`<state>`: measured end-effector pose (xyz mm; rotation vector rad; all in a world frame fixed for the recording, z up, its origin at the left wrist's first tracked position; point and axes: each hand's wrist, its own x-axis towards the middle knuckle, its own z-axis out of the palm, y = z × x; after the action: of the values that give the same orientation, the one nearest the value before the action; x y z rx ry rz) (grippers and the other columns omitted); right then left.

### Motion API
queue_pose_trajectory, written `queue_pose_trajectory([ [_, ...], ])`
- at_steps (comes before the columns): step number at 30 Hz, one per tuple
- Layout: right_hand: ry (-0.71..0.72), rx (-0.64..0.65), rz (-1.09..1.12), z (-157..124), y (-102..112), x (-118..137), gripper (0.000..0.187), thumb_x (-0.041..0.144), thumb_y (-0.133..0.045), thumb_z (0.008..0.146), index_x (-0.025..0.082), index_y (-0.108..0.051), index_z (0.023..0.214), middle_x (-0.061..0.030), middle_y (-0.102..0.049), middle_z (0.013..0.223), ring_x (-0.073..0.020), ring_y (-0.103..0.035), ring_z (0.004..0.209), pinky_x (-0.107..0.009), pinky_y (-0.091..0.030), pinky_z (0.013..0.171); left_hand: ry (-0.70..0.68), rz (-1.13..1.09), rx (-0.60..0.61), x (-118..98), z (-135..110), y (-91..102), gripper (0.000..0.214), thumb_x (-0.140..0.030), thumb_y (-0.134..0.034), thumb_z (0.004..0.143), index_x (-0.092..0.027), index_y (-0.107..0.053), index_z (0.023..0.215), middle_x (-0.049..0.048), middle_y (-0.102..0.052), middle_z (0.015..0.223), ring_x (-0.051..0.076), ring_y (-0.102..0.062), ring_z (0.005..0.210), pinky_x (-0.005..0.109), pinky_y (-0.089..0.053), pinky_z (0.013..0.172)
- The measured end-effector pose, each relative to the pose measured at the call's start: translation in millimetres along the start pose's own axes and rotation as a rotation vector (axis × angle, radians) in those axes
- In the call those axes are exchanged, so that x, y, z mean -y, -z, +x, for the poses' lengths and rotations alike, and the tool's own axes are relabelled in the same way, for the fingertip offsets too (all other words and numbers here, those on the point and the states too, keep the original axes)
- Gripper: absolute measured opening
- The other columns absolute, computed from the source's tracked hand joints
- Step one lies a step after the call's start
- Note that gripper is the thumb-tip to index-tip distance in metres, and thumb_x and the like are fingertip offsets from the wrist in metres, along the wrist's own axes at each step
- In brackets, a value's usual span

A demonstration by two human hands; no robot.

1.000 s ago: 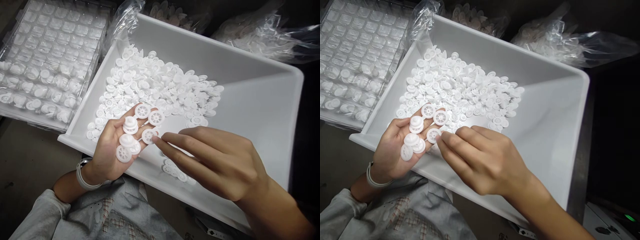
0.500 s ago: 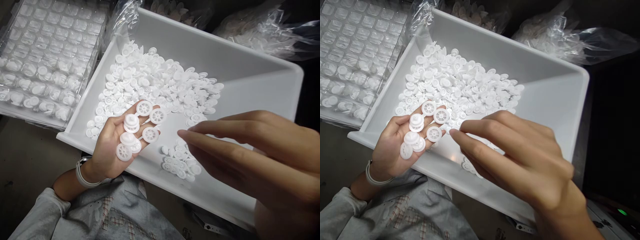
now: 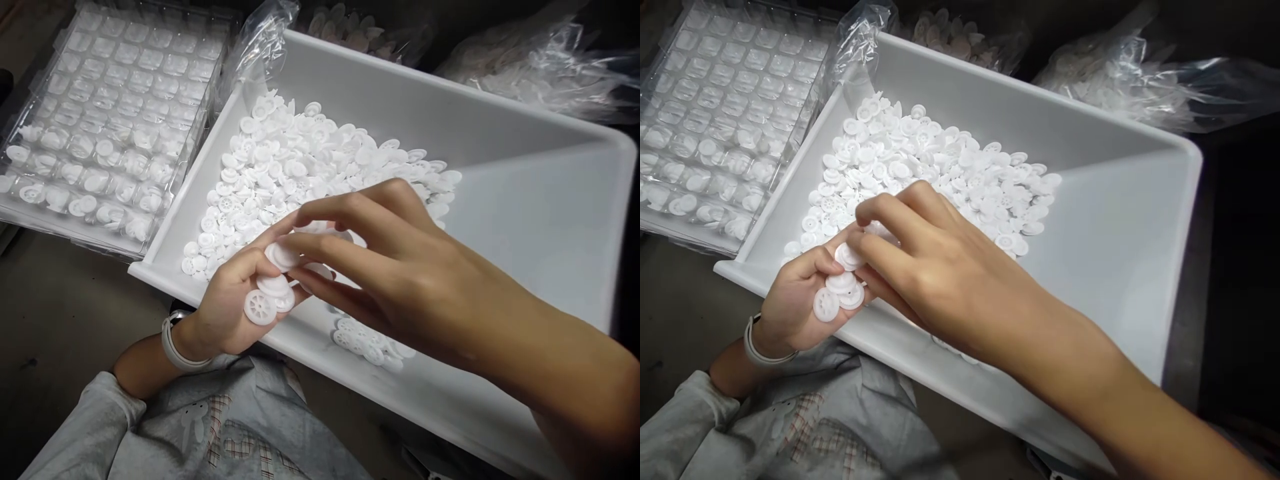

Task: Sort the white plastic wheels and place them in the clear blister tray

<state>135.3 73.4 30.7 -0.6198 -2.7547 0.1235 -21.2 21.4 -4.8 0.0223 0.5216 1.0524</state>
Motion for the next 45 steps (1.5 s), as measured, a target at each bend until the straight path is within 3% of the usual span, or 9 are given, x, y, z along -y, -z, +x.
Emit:
queue_pose_trajectory([
  [3, -0.049, -0.084, 0.019, -7, 2, -1, 0.02, 0.02, -0.063, 0.09, 0.017, -0.055, 0.108, -0.0111, -0.061, 0.106, -0.0217, -0.055, 0.089, -0.04, -0.046, 0.074, 0.036, 0.014, -0.013, 0, -1, 1.0, 0.056, -0.011, -0.043, 0.079, -0.02, -0.055, 0.134, 0.0052, -0.072, 0.109, 0.024, -0.063, 0.116, 0.045, -0.044, 0.108],
  [7, -0.249, -0.175, 0.251, -21, 4, -2, 0.022, 0.018, -0.064, 0.089, 0.02, -0.054, 0.109, -0.0079, -0.058, 0.097, -0.0181, -0.055, 0.088, -0.034, -0.045, 0.067, 0.037, 0.055, 0.027, 0, -2, 0.7, 0.068, -0.008, -0.043, 0.079, -0.017, -0.04, 0.146, 0.0082, -0.062, 0.135, 0.026, -0.053, 0.132, 0.044, -0.041, 0.112],
  [14, -0.695, -0.378, 0.756, -47, -2, 8, 0.023, 0.018, -0.07, 0.083, 0.03, -0.065, 0.102, -0.0053, -0.06, 0.095, -0.0168, -0.057, 0.082, -0.029, -0.048, 0.059, 0.042, 0.046, 0.012, -1, -3, -1.8, 0.062, -0.014, -0.043, 0.087, -0.016, -0.037, 0.149, 0.0091, -0.058, 0.141, 0.023, -0.051, 0.134, 0.041, -0.036, 0.116],
  [18, -0.869, -0.354, 1.039, -50, -3, 9, 0.022, 0.044, -0.073, 0.08, 0.033, -0.069, 0.099, -0.0037, -0.062, 0.084, -0.0148, -0.055, 0.064, -0.029, -0.048, 0.052, 0.05, 0.009, -0.007, -2, -1, -2.3, 0.057, -0.032, -0.033, 0.094, -0.017, -0.036, 0.149, 0.009, -0.054, 0.145, 0.024, -0.049, 0.136, 0.044, -0.023, 0.122],
  [22, -1.006, -0.314, 1.303, -45, -2, 6, 0.023, 0.051, -0.073, 0.075, 0.031, -0.072, 0.086, -0.0012, -0.059, 0.065, -0.0133, -0.055, 0.054, -0.026, -0.05, 0.047, 0.057, 0.002, -0.002, -3, -2, -3.5, 0.057, -0.035, -0.03, 0.095, -0.017, -0.037, 0.149, 0.0097, -0.047, 0.151, 0.027, -0.046, 0.139, 0.046, -0.027, 0.12],
  [29, -0.989, -0.223, 1.296, -40, -4, 4, 0.019, 0.033, -0.054, 0.091, 0.026, -0.071, 0.082, -0.0013, -0.056, 0.055, -0.0135, -0.059, 0.048, -0.02, -0.049, 0.043, 0.04, -0.003, -0.037, -1, -3, -5.8, 0.056, -0.038, -0.035, 0.092, -0.018, -0.042, 0.144, 0.0091, -0.056, 0.143, 0.027, -0.047, 0.138, 0.044, -0.032, 0.117],
  [36, -1.091, -0.202, 1.157, -38, -5, 17, 0.013, 0.032, -0.059, 0.089, 0.029, -0.071, 0.093, -0.0006, -0.063, 0.066, -0.012, -0.062, 0.055, -0.018, -0.054, 0.05, 0.024, -0.009, -0.015, 1, -3, -2.7, 0.056, -0.039, -0.04, 0.091, -0.021, -0.043, 0.144, 0.0081, -0.057, 0.142, 0.028, -0.046, 0.139, 0.047, -0.032, 0.116],
  [41, -0.809, -0.16, 0.698, -31, 4, 35, 0.023, 0.025, -0.058, 0.092, 0.033, -0.062, 0.114, 0.001, -0.067, 0.082, -0.0096, -0.064, 0.061, -0.013, -0.053, 0.05, 0.03, -0.007, -0.039, 2, -3, -2.0, 0.058, -0.04, -0.038, 0.092, -0.02, -0.042, 0.145, 0.0083, -0.061, 0.138, 0.028, -0.052, 0.133, 0.045, -0.035, 0.115],
  [45, -0.554, -0.023, 0.615, -8, 5, 45, 0.023, 0.016, -0.05, 0.095, 0.024, -0.047, 0.117, 0.0009, -0.066, 0.08, -0.0099, -0.066, 0.064, -0.013, -0.05, 0.048, 0.027, 0.01, -0.063, 3, -1, -2.0, 0.056, -0.04, -0.035, 0.092, -0.022, -0.046, 0.144, 0.0058, -0.068, 0.127, 0.027, -0.059, 0.125, 0.043, -0.041, 0.111],
])
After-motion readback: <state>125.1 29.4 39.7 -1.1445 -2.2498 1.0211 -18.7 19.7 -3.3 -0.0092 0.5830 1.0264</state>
